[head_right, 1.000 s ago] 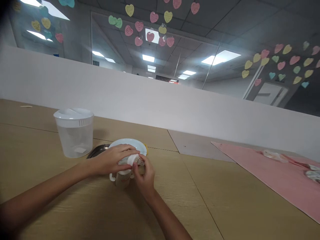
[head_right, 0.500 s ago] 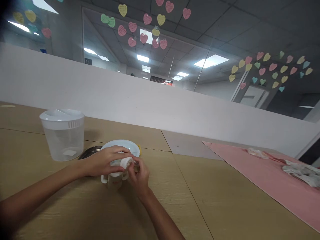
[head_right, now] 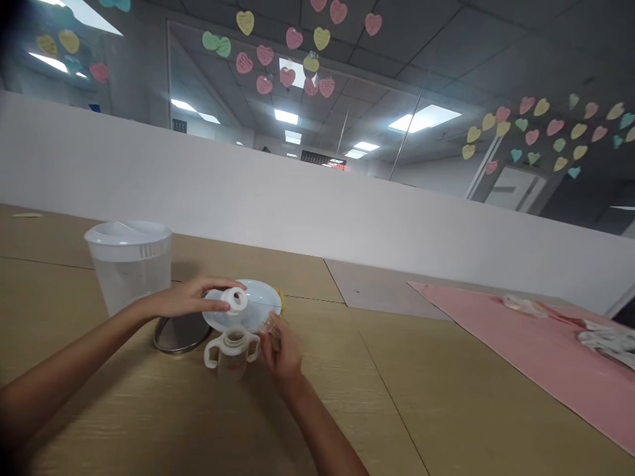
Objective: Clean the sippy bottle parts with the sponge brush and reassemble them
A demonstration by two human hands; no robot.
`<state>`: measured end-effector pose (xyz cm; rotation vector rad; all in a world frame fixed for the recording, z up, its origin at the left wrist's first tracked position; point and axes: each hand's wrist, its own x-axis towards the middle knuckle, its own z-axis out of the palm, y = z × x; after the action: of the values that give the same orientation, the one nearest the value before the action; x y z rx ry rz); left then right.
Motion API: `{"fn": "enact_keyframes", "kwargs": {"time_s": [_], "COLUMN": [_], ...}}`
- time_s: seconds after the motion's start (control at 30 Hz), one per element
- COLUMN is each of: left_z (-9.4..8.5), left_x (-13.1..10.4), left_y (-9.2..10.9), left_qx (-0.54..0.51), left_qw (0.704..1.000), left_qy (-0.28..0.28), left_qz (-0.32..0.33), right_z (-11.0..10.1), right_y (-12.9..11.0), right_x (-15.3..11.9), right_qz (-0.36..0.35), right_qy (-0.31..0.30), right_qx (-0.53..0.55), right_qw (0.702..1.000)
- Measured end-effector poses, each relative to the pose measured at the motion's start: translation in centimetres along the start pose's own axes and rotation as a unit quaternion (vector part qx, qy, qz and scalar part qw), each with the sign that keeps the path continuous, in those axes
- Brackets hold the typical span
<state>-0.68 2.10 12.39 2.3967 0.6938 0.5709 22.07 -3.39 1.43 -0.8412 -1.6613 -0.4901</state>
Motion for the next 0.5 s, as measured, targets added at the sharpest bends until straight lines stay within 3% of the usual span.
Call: {"fn": "enact_keyframes", "kwargs": {"time_s": [0.1,0.2,0.37,0.5], "left_z": [-0.4,0.1,2.1,3.0], "left_x": [0.0,0.3,0.7,0.7], "left_y": [-2.3,-4.6,-6.7,-6.9], "left_qx": [0.069,0.15,0.181,0.23], "left_qw": [0.995,0.984,0.98,0.97], "left_qy": [0.039,0.043,-0.013,-0.015], "left_qz": [-0.066,-0.092,-0.08,-0.072], "right_z": [0.2,0.7,1.7,1.9], "right_y": [0.4,1.3,3.3,3.6], "right_x": [0.5,0.7,0.0,-0.3], "right_qz": [0.097,0.179,0.189,0.207], "right_qy": [-0.051,-0.098,-0.165,-0.158], "right_qx": [0.008,0.009,0.015,0.007], "right_qw": [0.994,0.979,0.968,0.966]}}
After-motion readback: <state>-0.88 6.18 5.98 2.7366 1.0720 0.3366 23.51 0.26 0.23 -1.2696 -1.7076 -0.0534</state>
